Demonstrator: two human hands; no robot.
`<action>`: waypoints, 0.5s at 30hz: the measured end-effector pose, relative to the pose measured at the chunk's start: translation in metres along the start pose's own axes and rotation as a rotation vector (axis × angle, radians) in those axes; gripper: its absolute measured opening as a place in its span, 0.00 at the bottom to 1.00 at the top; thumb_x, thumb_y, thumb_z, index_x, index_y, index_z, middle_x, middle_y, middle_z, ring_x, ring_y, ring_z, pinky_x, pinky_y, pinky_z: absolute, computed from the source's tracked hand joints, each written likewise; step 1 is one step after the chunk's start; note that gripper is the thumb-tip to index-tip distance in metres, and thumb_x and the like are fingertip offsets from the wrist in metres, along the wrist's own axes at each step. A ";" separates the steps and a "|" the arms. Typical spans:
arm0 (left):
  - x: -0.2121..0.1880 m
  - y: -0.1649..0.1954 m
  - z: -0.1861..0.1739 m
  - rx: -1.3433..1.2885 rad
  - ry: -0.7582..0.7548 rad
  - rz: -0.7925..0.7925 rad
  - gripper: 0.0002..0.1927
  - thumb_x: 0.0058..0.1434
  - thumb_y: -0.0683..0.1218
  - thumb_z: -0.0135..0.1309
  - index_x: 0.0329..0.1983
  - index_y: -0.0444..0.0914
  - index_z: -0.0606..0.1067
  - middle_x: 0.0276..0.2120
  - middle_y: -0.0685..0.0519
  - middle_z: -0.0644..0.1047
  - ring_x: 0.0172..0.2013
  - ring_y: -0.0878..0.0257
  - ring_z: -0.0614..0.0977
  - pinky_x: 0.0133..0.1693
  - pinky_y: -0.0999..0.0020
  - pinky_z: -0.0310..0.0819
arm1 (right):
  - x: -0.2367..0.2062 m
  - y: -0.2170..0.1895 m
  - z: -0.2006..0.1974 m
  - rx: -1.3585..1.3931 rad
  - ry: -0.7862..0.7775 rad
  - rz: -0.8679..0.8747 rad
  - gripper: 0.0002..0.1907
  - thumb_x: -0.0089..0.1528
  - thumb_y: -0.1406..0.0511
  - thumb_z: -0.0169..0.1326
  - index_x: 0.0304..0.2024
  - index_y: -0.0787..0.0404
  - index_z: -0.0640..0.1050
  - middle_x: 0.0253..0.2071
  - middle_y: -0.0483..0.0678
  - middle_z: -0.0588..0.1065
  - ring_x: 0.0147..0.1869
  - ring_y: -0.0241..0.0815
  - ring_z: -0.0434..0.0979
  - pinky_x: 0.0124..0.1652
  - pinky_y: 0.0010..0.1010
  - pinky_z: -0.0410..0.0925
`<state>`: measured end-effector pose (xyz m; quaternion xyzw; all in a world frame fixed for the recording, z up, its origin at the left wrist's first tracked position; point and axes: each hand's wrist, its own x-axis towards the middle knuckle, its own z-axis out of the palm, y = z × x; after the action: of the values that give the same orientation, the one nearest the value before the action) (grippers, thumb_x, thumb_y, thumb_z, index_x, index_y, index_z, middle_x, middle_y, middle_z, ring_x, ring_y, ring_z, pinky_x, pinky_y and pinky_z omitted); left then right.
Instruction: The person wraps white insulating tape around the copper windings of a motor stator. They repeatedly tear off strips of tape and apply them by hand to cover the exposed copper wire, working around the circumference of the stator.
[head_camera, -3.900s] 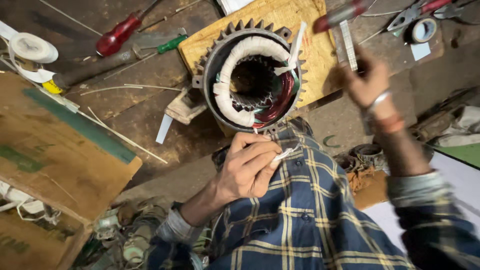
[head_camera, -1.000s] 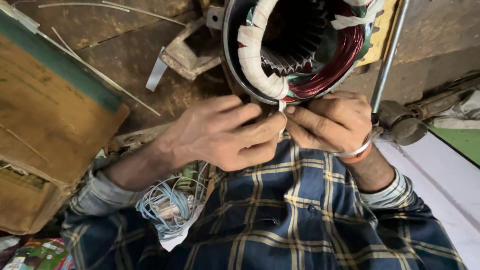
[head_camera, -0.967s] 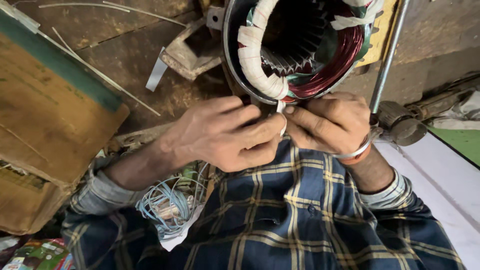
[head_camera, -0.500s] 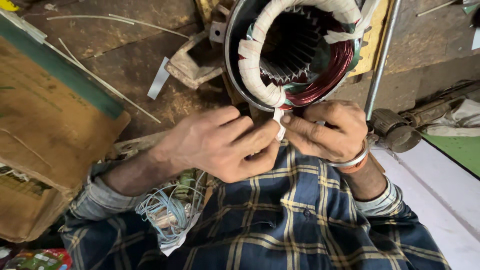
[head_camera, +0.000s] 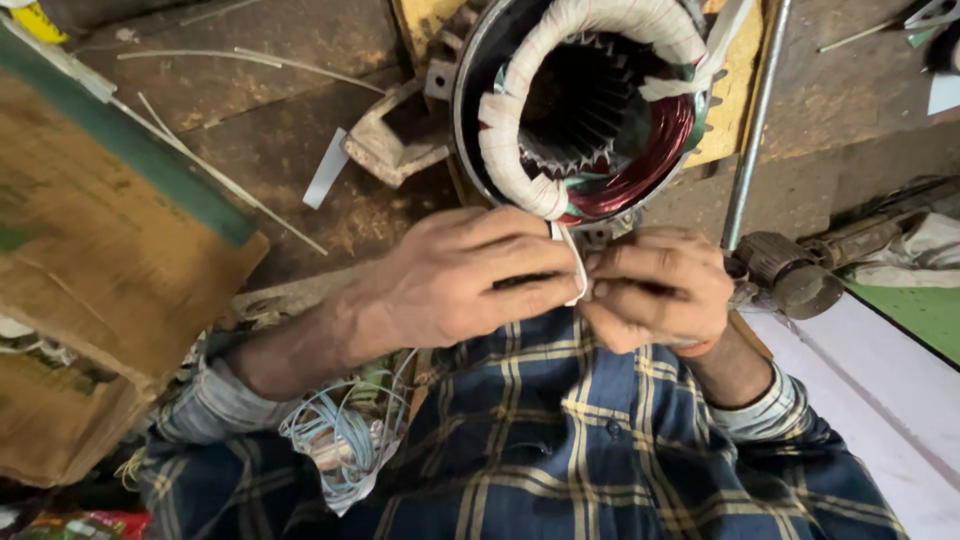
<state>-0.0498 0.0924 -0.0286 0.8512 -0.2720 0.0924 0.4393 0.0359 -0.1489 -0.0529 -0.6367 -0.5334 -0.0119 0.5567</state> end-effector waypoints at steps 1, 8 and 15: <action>0.001 0.001 0.000 -0.030 0.006 -0.020 0.10 0.66 0.42 0.61 0.50 0.40 0.81 0.49 0.56 0.80 0.52 0.61 0.80 0.54 0.67 0.79 | -0.001 -0.004 0.000 0.034 0.023 0.135 0.09 0.58 0.69 0.67 0.37 0.61 0.78 0.40 0.52 0.78 0.35 0.44 0.82 0.32 0.30 0.75; 0.011 0.005 -0.004 -0.064 0.050 -0.097 0.09 0.65 0.41 0.60 0.48 0.36 0.80 0.48 0.54 0.79 0.54 0.58 0.79 0.55 0.63 0.79 | 0.019 -0.033 -0.001 0.019 -0.213 0.465 0.15 0.53 0.66 0.73 0.35 0.67 0.81 0.26 0.51 0.75 0.22 0.37 0.73 0.23 0.26 0.64; 0.017 0.016 -0.011 0.013 -0.046 -0.111 0.10 0.64 0.43 0.60 0.46 0.34 0.79 0.46 0.51 0.79 0.54 0.55 0.79 0.52 0.61 0.76 | 0.047 -0.066 -0.056 -0.020 -0.247 0.504 0.10 0.55 0.67 0.67 0.36 0.65 0.82 0.32 0.47 0.80 0.24 0.35 0.71 0.25 0.29 0.64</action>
<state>-0.0432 0.0876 -0.0044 0.8698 -0.2338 0.0500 0.4317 0.0430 -0.1708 0.0430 -0.7514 -0.4219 0.1996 0.4664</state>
